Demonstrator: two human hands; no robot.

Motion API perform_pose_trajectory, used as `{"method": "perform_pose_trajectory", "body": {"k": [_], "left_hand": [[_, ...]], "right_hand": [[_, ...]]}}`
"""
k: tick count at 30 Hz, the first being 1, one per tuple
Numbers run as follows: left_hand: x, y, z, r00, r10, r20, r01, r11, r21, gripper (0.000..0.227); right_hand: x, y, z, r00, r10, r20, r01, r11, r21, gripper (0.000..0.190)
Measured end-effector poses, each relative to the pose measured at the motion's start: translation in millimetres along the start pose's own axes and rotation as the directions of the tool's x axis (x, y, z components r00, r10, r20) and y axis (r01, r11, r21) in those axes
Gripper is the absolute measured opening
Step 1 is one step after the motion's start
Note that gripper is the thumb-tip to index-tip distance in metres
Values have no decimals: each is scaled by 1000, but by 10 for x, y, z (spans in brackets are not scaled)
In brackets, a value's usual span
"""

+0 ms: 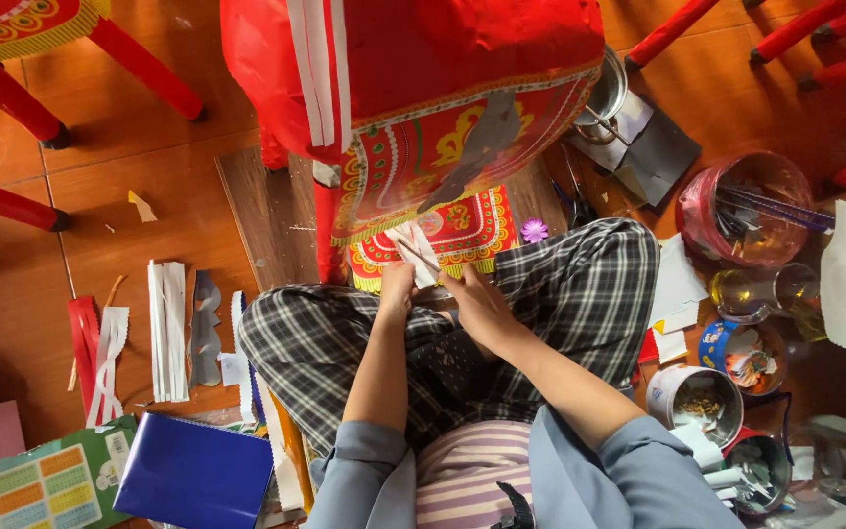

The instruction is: Decorating red paper horse figures with colorful paper ornaments and strips

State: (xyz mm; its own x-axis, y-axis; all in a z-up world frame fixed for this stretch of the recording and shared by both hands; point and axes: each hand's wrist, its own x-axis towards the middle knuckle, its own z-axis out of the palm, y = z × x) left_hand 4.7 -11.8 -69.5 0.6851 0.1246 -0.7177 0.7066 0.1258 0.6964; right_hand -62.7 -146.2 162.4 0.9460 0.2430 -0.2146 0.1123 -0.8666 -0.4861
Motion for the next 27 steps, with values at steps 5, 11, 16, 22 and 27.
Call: {"method": "perform_pose_trajectory", "body": {"k": [5, 11, 16, 22, 27], "left_hand": [[-67, 50, -16, 1000, 13, -21, -12, 999, 29, 23], [-83, 133, -59, 1000, -15, 8, 15, 997, -76, 28], [-857, 954, -113, 976, -168, 138, 209, 904, -373, 15], [21, 294, -279, 929, -185, 320, 333, 793, -510, 18], [-283, 489, -236, 974, -141, 176, 213, 836, -505, 7]], "right_hand": [[42, -150, -78, 999, -33, 13, 34, 996, -81, 57], [-5, -347, -377, 998, -51, -38, 49, 998, -34, 50], [-310, -133, -218, 1000, 15, -21, -16, 997, -74, 50], [-755, 118, -207, 997, 76, -10, -77, 982, -171, 51], [-874, 154, -193, 983, 182, -34, -178, 979, 100, 49]]}}
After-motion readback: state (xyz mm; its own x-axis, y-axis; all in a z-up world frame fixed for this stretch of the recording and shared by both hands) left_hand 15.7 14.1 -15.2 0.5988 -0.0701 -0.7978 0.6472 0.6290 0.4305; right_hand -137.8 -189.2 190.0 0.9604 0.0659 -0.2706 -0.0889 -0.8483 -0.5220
